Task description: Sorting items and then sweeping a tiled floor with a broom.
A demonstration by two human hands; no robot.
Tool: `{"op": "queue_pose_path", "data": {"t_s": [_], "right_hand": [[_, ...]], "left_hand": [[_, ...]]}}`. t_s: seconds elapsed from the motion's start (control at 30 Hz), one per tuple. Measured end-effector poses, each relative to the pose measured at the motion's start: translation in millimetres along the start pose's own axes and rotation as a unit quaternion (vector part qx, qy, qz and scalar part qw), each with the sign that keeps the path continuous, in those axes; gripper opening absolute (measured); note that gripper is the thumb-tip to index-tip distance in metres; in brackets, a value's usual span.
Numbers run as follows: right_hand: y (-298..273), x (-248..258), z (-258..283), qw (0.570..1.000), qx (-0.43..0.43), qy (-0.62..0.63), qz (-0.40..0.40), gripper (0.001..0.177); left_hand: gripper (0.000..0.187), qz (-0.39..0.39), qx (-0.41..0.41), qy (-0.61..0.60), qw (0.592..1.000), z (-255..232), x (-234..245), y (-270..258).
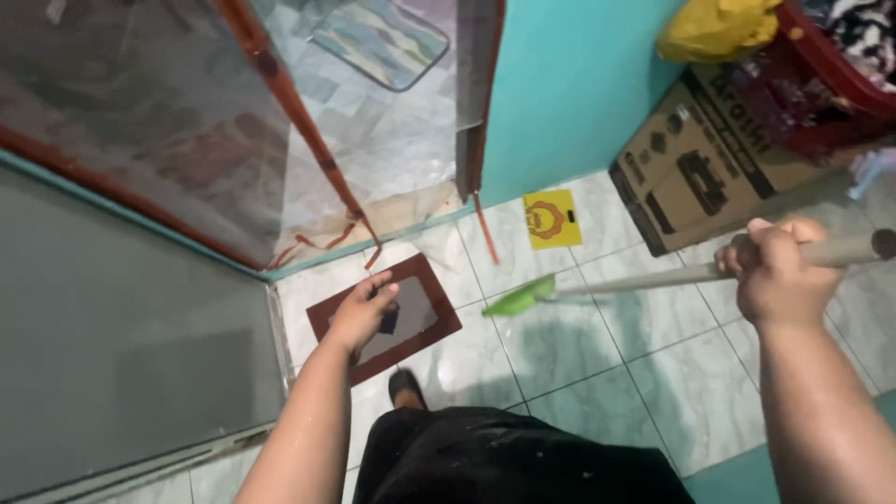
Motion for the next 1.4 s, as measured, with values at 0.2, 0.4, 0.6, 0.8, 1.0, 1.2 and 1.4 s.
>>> {"op": "queue_pose_path", "data": {"t_s": [0.2,0.4,0.6,0.8,1.0,1.2,1.4], "right_hand": [[-30.7,-16.1,52.4,0.996,0.007,0.040,-0.080,0.022],[-46.3,-69.3,42.5,0.988,0.089,0.123,0.030,0.034],[-56.4,-131.3,-45.0,0.999,0.038,-0.015,0.007,0.028],[-73.8,-102.3,11.0,0.993,0.026,-0.046,-0.107,0.034],[-110.7,-80.5,36.6,0.973,-0.016,-0.124,-0.193,0.034],[-75.3,-89.1,69.7,0.964,0.085,-0.058,-0.243,0.034],[15.3,-50.7,49.6,0.980,0.138,0.027,-0.141,0.028]], "left_hand": [[0.056,0.042,-0.017,0.074,0.996,-45.7,-11.9,9.4],[0.056,0.133,-0.172,0.167,0.962,-83.8,-54.4,82.0],[0.057,0.275,-0.230,0.181,0.916,-133.4,-68.8,92.7],[0.056,0.334,-0.232,0.247,0.879,-144.1,-47.9,148.6],[0.053,0.394,-0.227,0.237,0.858,-174.6,-84.4,166.1],[0.052,0.420,-0.235,0.275,0.832,-201.5,-141.6,167.4],[0.055,0.395,-0.210,0.274,0.851,-211.4,-209.8,205.1]]}}
Point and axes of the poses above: each hand's wrist, its own y-axis towards the middle knuckle, its own x-axis out of the back of the hand, z = x × y, the point moved 4 cm from there along y, towards the middle knuckle, and after that the axes turned 3 degrees about -z, right-handed, at the moved point
